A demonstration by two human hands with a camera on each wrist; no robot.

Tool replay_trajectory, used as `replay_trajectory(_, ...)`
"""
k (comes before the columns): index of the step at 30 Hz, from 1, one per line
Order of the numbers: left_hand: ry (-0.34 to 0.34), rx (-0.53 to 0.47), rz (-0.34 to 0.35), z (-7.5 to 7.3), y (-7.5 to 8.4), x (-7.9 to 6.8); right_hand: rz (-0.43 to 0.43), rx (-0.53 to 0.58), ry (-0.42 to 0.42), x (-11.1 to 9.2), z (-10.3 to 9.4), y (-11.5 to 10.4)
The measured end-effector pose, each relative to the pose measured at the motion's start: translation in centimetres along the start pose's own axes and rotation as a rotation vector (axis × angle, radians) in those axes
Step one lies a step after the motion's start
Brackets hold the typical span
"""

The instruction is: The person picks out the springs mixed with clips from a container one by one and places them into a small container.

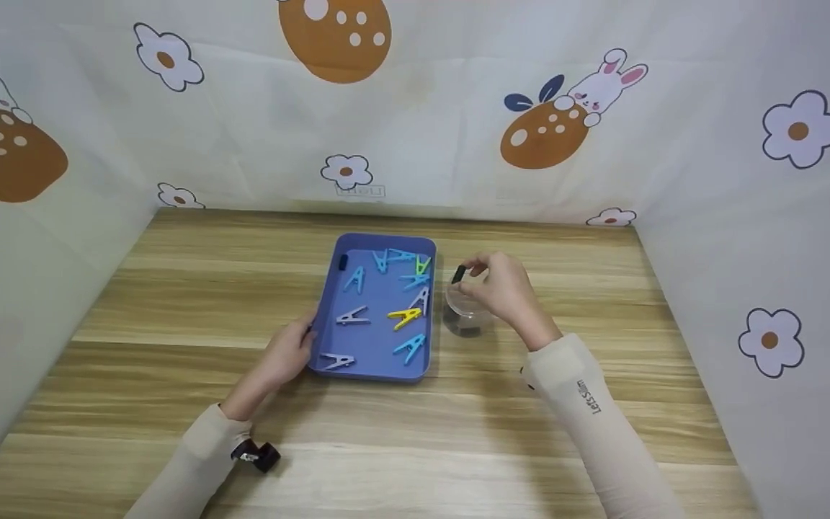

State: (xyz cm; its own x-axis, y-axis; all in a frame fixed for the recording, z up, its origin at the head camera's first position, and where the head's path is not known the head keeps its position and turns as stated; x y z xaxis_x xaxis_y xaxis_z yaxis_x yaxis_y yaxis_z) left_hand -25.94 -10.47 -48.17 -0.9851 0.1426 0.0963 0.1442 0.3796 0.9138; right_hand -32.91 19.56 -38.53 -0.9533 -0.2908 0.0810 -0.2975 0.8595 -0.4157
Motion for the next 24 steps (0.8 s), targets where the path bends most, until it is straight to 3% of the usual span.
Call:
replay_trajectory(14, -0.01, 0.014, 0.012, 0.1, 0.2, 0.0, 0.048, -0.017, 0.036, -1.3, -0.6, 2.4)
replay_trajectory(24, 0.004, 0.013, 0.021, 0.0, 0.3, 0.0, 0.051, 0.012, 0.05, -1.7, -0.1, 3.4)
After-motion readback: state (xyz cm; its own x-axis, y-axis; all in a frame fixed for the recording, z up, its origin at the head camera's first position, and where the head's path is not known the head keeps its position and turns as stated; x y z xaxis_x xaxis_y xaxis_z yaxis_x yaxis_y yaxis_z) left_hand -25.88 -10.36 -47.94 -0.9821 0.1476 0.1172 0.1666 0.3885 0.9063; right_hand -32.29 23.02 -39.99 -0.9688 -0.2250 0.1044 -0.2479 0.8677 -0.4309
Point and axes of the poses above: each hand's wrist, its own x-axis towards the middle knuckle, its own z-axis out of the palm, y = z × x, the point moved 10 cm from there along x, towards the middle knuckle, and after that the axes turned 15 degrees about -x, right-handed, at the moved point
